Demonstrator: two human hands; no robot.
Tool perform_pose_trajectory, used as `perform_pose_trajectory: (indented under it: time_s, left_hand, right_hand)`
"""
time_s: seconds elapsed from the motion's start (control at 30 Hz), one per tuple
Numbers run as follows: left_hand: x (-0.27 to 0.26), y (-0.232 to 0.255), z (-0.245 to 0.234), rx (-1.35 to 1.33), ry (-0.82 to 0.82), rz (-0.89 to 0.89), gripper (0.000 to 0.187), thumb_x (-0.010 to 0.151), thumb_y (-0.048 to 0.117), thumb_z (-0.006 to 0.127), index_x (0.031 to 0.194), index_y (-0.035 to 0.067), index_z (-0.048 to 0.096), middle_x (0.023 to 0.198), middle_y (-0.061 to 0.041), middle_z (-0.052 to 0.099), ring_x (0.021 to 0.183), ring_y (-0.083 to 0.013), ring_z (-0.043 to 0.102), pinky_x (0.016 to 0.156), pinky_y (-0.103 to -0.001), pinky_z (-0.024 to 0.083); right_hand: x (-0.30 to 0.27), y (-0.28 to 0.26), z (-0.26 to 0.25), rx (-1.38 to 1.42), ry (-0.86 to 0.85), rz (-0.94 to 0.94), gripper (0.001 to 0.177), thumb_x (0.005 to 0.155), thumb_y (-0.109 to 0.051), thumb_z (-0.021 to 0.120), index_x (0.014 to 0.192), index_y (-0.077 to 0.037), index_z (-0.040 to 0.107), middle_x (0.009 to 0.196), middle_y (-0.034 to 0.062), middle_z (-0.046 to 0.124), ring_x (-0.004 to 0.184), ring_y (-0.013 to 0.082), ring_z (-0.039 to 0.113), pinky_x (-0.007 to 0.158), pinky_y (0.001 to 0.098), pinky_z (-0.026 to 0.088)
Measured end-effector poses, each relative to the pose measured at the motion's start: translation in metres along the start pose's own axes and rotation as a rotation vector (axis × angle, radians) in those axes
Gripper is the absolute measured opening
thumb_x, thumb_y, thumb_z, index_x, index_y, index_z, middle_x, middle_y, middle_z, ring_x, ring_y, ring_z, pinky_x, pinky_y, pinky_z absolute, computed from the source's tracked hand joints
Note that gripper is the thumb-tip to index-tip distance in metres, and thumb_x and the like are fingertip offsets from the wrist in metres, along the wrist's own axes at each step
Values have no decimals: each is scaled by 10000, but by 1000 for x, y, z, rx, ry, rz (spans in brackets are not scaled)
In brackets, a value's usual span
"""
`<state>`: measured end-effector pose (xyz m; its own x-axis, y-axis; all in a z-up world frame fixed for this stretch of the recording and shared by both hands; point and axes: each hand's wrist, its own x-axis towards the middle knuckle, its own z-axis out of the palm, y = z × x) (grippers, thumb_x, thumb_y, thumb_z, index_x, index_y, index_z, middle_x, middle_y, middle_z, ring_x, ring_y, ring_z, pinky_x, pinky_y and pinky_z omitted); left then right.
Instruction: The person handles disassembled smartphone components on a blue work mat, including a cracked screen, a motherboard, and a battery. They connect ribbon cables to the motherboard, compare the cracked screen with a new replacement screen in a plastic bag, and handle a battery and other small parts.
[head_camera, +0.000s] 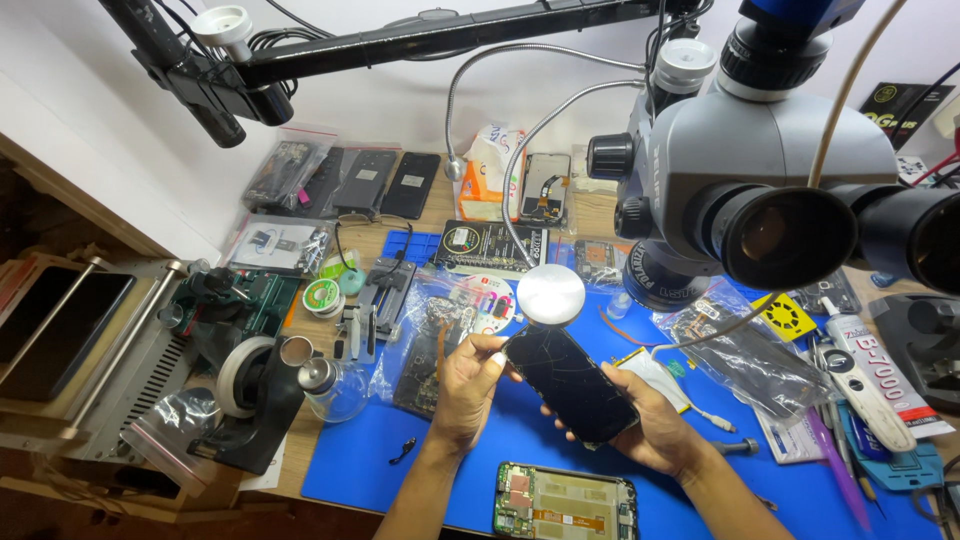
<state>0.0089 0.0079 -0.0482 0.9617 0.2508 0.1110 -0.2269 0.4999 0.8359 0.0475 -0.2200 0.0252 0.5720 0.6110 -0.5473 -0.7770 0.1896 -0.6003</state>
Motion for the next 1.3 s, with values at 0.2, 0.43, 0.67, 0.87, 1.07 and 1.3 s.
perform_pose_trajectory:
  time_s: [0.2,0.43,0.67,0.87,1.07,1.3]
  left_hand:
    - [-3,21,8,260,13,248,283,933,-9,585,1211,-55,620,1065,-191,681,795,-209,716,773,-338,604]
    - [-14,19,1,487,158,440,255,968,25,526,1197,-47,612,969,-145,678,691,-162,711,725,-306,594]
    - [-21,24,5,570,175,480,212,987,27,536,1164,-23,641,894,-109,686,684,-154,694,731,-315,585]
    - [-30,31,15,659,143,492,189,980,38,564,1135,1,667,855,-115,700,689,-189,699,712,-346,580]
    - [-29,31,16,703,114,553,181,959,34,592,1107,30,696,816,-104,711,703,-217,705,705,-357,575]
    - [-51,42,24,742,-8,461,190,1003,50,531,1140,51,662,940,-83,693,865,-176,669,803,-302,578]
  right_hand:
    - [4,9,-21,-174,-24,-356,543,1012,-326,500,1259,101,728,1138,382,778,1022,528,775,958,636,597]
    - [-17,27,-24,-1275,-2,-803,404,914,-397,752,1237,-156,787,1256,112,781,1224,336,692,1093,493,486]
    - [-9,39,-26,-1615,51,-989,438,892,-416,810,1259,-189,736,1332,81,688,1220,310,625,1036,446,515]
    - [-17,41,-25,-1632,45,-1064,387,920,-351,787,1243,-148,722,1389,119,658,1290,347,602,1085,473,493]
    - [-49,47,-24,-1536,237,-1133,125,958,-261,736,1069,-227,783,1001,-33,757,961,211,717,892,360,580]
    - [-68,74,-44,-1387,312,-1011,127,954,-173,699,1054,-132,766,1000,0,795,916,149,743,860,291,543]
